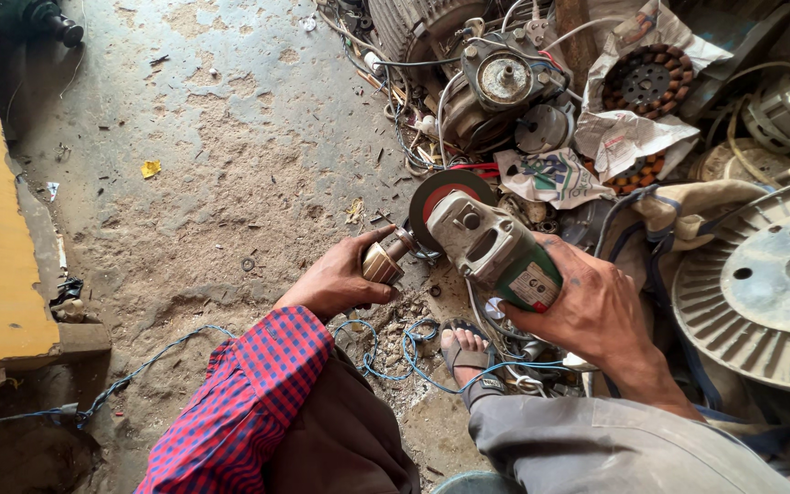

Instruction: The person sits on the floor and uses an angle grinder to smooth the surface of a cylindrical metal part. They hold the part with one hand and operate the grinder with the other, rotating the part to grind different sections.

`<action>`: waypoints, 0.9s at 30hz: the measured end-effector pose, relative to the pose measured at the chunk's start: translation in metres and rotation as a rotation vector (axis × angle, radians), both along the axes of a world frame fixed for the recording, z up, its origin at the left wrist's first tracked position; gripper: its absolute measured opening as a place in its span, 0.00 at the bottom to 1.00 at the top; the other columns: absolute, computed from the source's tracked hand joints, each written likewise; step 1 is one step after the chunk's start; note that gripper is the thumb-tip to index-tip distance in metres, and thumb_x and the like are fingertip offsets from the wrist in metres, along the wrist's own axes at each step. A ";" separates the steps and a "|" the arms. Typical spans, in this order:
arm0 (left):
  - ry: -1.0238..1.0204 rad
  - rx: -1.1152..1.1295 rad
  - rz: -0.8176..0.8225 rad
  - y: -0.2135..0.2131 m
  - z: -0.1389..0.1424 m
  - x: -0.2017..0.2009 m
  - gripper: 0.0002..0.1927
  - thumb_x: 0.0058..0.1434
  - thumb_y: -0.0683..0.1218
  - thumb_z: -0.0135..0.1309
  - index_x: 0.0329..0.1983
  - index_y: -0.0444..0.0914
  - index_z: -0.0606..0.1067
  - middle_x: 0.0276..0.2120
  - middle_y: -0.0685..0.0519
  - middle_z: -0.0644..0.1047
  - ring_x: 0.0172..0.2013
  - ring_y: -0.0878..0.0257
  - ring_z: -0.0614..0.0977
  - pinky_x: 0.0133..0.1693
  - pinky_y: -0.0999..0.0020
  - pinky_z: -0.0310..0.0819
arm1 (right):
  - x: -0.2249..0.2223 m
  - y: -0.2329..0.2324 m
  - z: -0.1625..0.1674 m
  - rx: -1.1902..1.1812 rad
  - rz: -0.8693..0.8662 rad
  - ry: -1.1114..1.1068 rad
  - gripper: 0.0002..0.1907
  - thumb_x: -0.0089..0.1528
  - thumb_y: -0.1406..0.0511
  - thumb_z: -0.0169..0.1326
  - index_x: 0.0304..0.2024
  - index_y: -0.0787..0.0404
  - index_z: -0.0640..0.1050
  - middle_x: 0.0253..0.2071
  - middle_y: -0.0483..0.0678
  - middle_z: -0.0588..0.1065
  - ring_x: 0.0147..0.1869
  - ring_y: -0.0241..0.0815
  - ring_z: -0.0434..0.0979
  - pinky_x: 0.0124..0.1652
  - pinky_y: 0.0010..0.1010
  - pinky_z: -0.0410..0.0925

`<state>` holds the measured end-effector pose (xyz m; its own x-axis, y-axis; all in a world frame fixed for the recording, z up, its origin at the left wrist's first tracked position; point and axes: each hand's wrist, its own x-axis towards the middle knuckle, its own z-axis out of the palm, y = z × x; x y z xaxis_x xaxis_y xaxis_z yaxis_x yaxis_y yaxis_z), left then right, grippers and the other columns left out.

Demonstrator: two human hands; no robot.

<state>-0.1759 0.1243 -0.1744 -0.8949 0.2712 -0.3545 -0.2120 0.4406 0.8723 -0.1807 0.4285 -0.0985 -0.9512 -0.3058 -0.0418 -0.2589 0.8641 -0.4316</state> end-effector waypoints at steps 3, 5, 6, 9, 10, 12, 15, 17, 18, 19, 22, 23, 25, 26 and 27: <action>0.021 0.017 -0.002 -0.001 -0.001 0.000 0.50 0.42 0.45 0.67 0.72 0.43 0.64 0.38 0.52 0.81 0.38 0.64 0.82 0.44 0.68 0.78 | 0.000 0.000 0.000 0.001 0.010 0.012 0.41 0.42 0.50 0.71 0.57 0.50 0.76 0.43 0.52 0.82 0.42 0.55 0.84 0.43 0.45 0.76; -0.010 0.020 0.005 -0.001 -0.001 0.001 0.50 0.42 0.45 0.67 0.72 0.43 0.63 0.37 0.52 0.81 0.37 0.64 0.82 0.43 0.68 0.78 | 0.000 0.000 -0.001 0.001 0.024 0.027 0.41 0.42 0.50 0.71 0.57 0.51 0.76 0.44 0.53 0.82 0.42 0.55 0.84 0.43 0.46 0.76; -0.025 0.021 0.009 -0.001 -0.001 0.001 0.50 0.42 0.45 0.66 0.72 0.43 0.63 0.37 0.52 0.82 0.37 0.64 0.82 0.42 0.68 0.78 | 0.000 0.000 -0.002 0.005 0.026 0.029 0.41 0.42 0.50 0.71 0.57 0.51 0.76 0.44 0.53 0.82 0.42 0.55 0.84 0.43 0.46 0.76; -0.002 -0.057 0.005 -0.001 0.000 0.000 0.50 0.42 0.45 0.67 0.72 0.43 0.63 0.36 0.52 0.81 0.36 0.63 0.82 0.42 0.68 0.77 | 0.000 0.000 -0.002 0.011 0.014 0.010 0.42 0.41 0.49 0.71 0.57 0.50 0.75 0.44 0.52 0.82 0.42 0.55 0.84 0.43 0.46 0.76; 0.006 -0.032 0.006 -0.001 0.000 0.001 0.50 0.42 0.45 0.67 0.72 0.43 0.63 0.37 0.52 0.81 0.37 0.63 0.82 0.42 0.68 0.77 | 0.000 0.000 -0.002 0.012 0.008 -0.001 0.42 0.41 0.49 0.71 0.58 0.50 0.75 0.44 0.52 0.82 0.42 0.55 0.84 0.43 0.46 0.76; 0.023 0.017 0.010 -0.001 0.000 0.002 0.50 0.42 0.46 0.68 0.72 0.42 0.64 0.37 0.52 0.81 0.38 0.64 0.81 0.43 0.69 0.77 | 0.000 0.000 -0.003 0.022 0.016 0.005 0.43 0.41 0.50 0.71 0.58 0.51 0.75 0.44 0.53 0.82 0.42 0.55 0.84 0.43 0.46 0.76; -0.009 -0.055 0.009 -0.003 -0.001 0.000 0.51 0.41 0.47 0.67 0.72 0.43 0.63 0.35 0.52 0.80 0.36 0.63 0.81 0.41 0.67 0.77 | -0.001 0.000 -0.003 0.028 0.002 -0.010 0.43 0.41 0.50 0.71 0.58 0.50 0.75 0.44 0.53 0.82 0.42 0.55 0.84 0.43 0.46 0.76; 0.009 -0.032 0.007 -0.002 -0.002 0.000 0.51 0.41 0.47 0.67 0.72 0.43 0.64 0.36 0.51 0.80 0.36 0.63 0.81 0.41 0.68 0.77 | -0.001 0.000 -0.003 0.030 -0.002 -0.017 0.43 0.41 0.50 0.71 0.59 0.50 0.75 0.44 0.53 0.82 0.42 0.54 0.84 0.43 0.46 0.76; 0.018 -0.020 0.006 -0.002 -0.003 0.000 0.51 0.41 0.47 0.67 0.72 0.44 0.64 0.36 0.51 0.80 0.36 0.63 0.81 0.42 0.68 0.77 | -0.002 0.000 -0.003 0.031 0.002 -0.015 0.43 0.41 0.50 0.70 0.58 0.50 0.75 0.44 0.53 0.82 0.42 0.54 0.84 0.43 0.46 0.76; 0.015 -0.035 0.005 -0.003 -0.003 -0.001 0.51 0.41 0.47 0.67 0.72 0.44 0.64 0.35 0.51 0.80 0.35 0.63 0.81 0.41 0.67 0.77 | -0.002 0.000 -0.003 0.032 0.006 -0.012 0.43 0.42 0.50 0.70 0.58 0.50 0.75 0.44 0.53 0.82 0.42 0.54 0.85 0.43 0.46 0.76; 0.009 -0.066 0.007 -0.003 -0.003 -0.002 0.51 0.40 0.47 0.67 0.72 0.45 0.65 0.34 0.51 0.80 0.34 0.62 0.81 0.40 0.67 0.76 | -0.002 -0.001 -0.003 0.034 0.018 0.003 0.43 0.41 0.49 0.71 0.58 0.51 0.75 0.44 0.53 0.81 0.42 0.54 0.84 0.43 0.46 0.76; 0.012 -0.069 0.015 -0.002 -0.003 -0.001 0.51 0.40 0.47 0.67 0.72 0.45 0.65 0.35 0.51 0.80 0.35 0.63 0.81 0.40 0.67 0.76 | -0.002 -0.001 -0.002 0.029 0.012 -0.009 0.43 0.41 0.50 0.71 0.58 0.51 0.75 0.44 0.53 0.81 0.42 0.54 0.84 0.43 0.46 0.76; 0.024 -0.073 0.014 -0.003 -0.002 0.000 0.51 0.40 0.46 0.67 0.72 0.45 0.65 0.34 0.52 0.80 0.35 0.63 0.81 0.40 0.68 0.76 | -0.002 0.000 -0.001 0.018 0.000 -0.034 0.43 0.41 0.50 0.70 0.58 0.50 0.75 0.43 0.52 0.82 0.42 0.54 0.85 0.44 0.46 0.76; 0.035 -0.074 0.005 -0.003 -0.002 0.000 0.50 0.40 0.46 0.67 0.72 0.45 0.65 0.34 0.51 0.80 0.34 0.63 0.81 0.40 0.68 0.76 | -0.002 -0.001 -0.001 0.023 0.003 -0.031 0.43 0.41 0.50 0.71 0.58 0.50 0.75 0.43 0.52 0.82 0.42 0.54 0.84 0.44 0.46 0.76; 0.046 -0.076 -0.006 -0.003 -0.001 0.000 0.50 0.40 0.46 0.67 0.72 0.45 0.65 0.33 0.51 0.80 0.34 0.63 0.81 0.40 0.68 0.76 | -0.002 -0.001 -0.001 0.029 0.005 -0.028 0.43 0.41 0.50 0.71 0.58 0.50 0.74 0.43 0.53 0.82 0.42 0.54 0.84 0.44 0.46 0.76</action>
<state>-0.1762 0.1212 -0.1755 -0.9092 0.2506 -0.3326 -0.1695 0.5068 0.8452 -0.1825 0.4275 -0.0997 -0.9480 -0.3088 -0.0771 -0.2514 0.8750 -0.4138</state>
